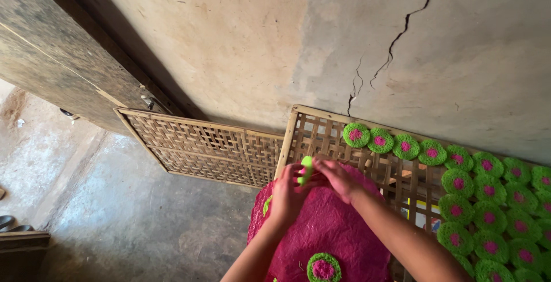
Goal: The person organizes small circular pink and green crackers on large pink paper sheets and bamboo trays by hand.
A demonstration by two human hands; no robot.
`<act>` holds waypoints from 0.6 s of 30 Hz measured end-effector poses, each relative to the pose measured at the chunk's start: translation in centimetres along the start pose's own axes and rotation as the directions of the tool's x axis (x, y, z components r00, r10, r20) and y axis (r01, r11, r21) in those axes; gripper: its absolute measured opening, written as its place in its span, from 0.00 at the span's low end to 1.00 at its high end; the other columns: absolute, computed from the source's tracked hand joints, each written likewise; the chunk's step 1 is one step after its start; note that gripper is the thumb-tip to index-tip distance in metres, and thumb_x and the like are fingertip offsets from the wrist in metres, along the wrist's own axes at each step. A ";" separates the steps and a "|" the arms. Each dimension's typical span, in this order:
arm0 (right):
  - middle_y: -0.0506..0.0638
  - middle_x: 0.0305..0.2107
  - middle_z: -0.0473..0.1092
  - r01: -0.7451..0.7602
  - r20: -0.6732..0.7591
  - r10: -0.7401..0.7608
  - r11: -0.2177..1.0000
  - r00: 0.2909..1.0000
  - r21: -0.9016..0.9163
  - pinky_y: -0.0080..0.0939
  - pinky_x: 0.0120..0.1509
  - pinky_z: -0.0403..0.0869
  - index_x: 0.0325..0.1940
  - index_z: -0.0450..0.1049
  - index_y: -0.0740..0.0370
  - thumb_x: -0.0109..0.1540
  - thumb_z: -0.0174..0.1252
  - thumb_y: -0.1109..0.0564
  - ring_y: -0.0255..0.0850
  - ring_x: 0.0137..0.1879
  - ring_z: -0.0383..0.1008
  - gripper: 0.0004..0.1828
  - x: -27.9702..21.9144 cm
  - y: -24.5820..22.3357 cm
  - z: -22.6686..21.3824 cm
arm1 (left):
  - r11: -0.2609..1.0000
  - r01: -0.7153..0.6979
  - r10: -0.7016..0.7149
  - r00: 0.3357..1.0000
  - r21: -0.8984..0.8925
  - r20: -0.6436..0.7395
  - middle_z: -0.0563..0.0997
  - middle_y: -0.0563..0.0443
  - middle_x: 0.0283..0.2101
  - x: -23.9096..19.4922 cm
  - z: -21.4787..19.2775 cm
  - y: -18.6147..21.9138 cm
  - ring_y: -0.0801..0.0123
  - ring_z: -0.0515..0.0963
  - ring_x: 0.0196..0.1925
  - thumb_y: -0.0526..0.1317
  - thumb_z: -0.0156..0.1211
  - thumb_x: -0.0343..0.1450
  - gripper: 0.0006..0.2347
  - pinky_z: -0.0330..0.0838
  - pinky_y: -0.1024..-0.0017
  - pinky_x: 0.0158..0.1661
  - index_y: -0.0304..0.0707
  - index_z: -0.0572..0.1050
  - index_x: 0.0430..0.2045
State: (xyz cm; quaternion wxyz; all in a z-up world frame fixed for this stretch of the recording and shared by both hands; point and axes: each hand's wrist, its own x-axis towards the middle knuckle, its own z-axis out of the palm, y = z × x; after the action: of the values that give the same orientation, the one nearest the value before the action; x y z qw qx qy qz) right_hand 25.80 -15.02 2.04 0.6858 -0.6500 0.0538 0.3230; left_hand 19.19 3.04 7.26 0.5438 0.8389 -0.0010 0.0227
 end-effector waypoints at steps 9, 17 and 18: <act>0.56 0.41 0.76 -0.052 -0.358 -0.243 0.761 0.901 -0.647 0.48 0.51 0.77 0.54 0.73 0.62 0.63 0.58 0.57 0.48 0.48 0.75 0.15 12.1 -0.6 -8.6 | 0.986 0.002 -0.006 1.000 0.166 0.025 0.75 0.44 0.52 -7.3 -2.8 -2.6 0.49 0.78 0.54 0.31 0.68 0.62 0.18 0.75 0.58 0.51 0.38 0.74 0.46; 0.62 0.47 0.66 -0.166 -0.203 -0.738 0.124 0.644 -0.978 0.50 0.51 0.75 0.59 0.68 0.69 0.52 0.68 0.61 0.52 0.51 0.69 0.32 9.7 -3.4 -6.9 | 0.890 -0.091 -0.060 0.948 0.447 0.312 0.73 0.48 0.50 -17.1 -0.7 -16.3 0.55 0.75 0.52 0.45 0.76 0.60 0.25 0.72 0.55 0.49 0.49 0.75 0.51; 0.61 0.46 0.67 -0.054 -0.144 -0.761 0.142 0.633 -0.988 0.48 0.50 0.76 0.60 0.68 0.68 0.54 0.66 0.63 0.51 0.50 0.70 0.30 8.1 -3.5 -5.6 | 0.893 -0.145 -0.003 0.944 0.426 0.329 0.72 0.48 0.51 -18.3 0.6 -17.0 0.53 0.75 0.51 0.47 0.78 0.60 0.28 0.72 0.54 0.48 0.49 0.75 0.54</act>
State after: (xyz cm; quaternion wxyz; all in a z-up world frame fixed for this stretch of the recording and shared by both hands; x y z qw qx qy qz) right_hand 35.87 -16.98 0.23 0.1390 -0.9743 -0.0951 -0.1497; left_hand 1.33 9.08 -9.25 0.3291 0.9325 -0.1153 -0.0942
